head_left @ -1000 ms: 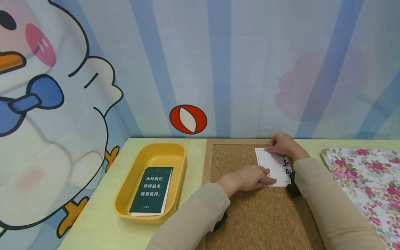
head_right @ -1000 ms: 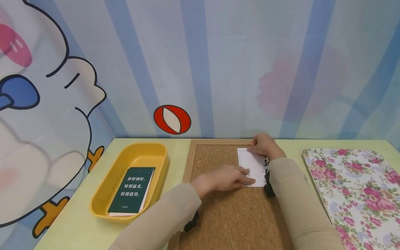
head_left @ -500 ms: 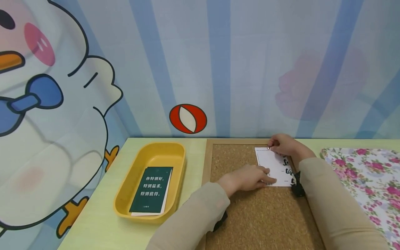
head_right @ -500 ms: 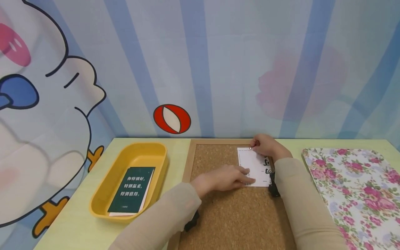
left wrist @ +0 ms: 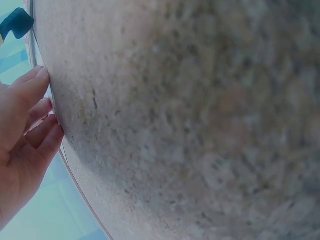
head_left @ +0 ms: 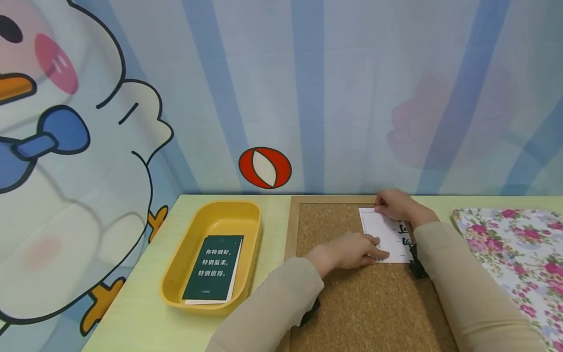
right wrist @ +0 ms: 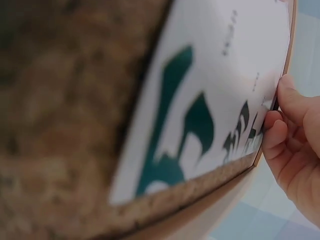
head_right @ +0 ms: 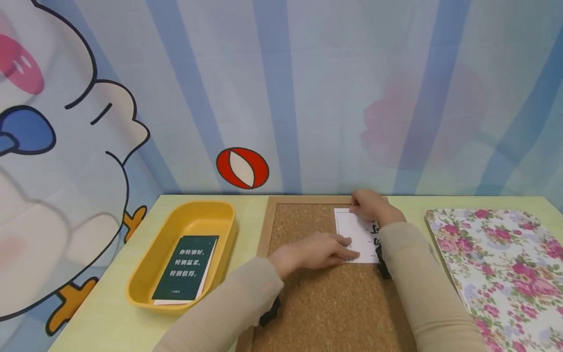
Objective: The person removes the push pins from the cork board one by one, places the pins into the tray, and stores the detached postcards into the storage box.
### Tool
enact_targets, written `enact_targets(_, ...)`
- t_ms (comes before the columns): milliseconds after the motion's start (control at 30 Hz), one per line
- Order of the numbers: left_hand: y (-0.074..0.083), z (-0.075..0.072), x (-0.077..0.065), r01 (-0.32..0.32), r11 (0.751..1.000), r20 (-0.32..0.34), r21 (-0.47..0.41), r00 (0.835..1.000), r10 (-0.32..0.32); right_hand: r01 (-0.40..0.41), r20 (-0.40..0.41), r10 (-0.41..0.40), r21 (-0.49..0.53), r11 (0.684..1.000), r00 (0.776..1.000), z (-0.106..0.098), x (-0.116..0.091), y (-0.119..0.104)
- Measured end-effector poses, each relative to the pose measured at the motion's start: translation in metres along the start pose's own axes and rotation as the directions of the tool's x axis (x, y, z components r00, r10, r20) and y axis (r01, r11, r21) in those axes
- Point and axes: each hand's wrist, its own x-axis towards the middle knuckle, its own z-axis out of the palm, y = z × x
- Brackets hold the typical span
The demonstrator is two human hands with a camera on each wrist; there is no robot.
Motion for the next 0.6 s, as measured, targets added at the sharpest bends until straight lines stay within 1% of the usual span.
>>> enact_targets(100,-0.0002,0.0,0.0001,-0.003,1.0,-0.004,0.004,1.0,0.003,0.012,0.027,-0.012,0.008,1.0,1.0,-0.0013,0.0,-0.0013)
enact_targets(200,0.0002,0.0007,0.0004,-0.001,1.0,-0.008,0.002,1.0,0.001,0.022,0.038,-0.024,0.052,0.998,0.999,-0.0018,-0.0016,-0.0003)
enact_targets(267,0.0001,0.0015,0.0006,-0.001,1.0,-0.012,-0.004,1.0,0.001,0.006,0.027,-0.009,0.09,0.996,1.0,-0.0018,-0.0024,0.0024)
enact_targets(400,-0.001,0.0028,0.0005,-0.005,1.0,-0.017,-0.016,1.0,0.004,-0.068,0.002,0.068,0.149,0.987,0.998,-0.001,-0.0034,0.005)
enact_targets(500,-0.002,0.0034,0.0006,-0.015,1.0,-0.023,-0.015,1.0,0.015,-0.1,0.001,0.1,0.132,0.986,0.995,-0.0007,-0.0027,0.0023)
enact_targets(600,-0.0024,0.0033,0.0006,-0.022,1.0,-0.032,-0.01,0.999,0.022,-0.104,0.017,0.103,0.094,0.99,0.995,-0.0013,-0.0008,-0.0007)
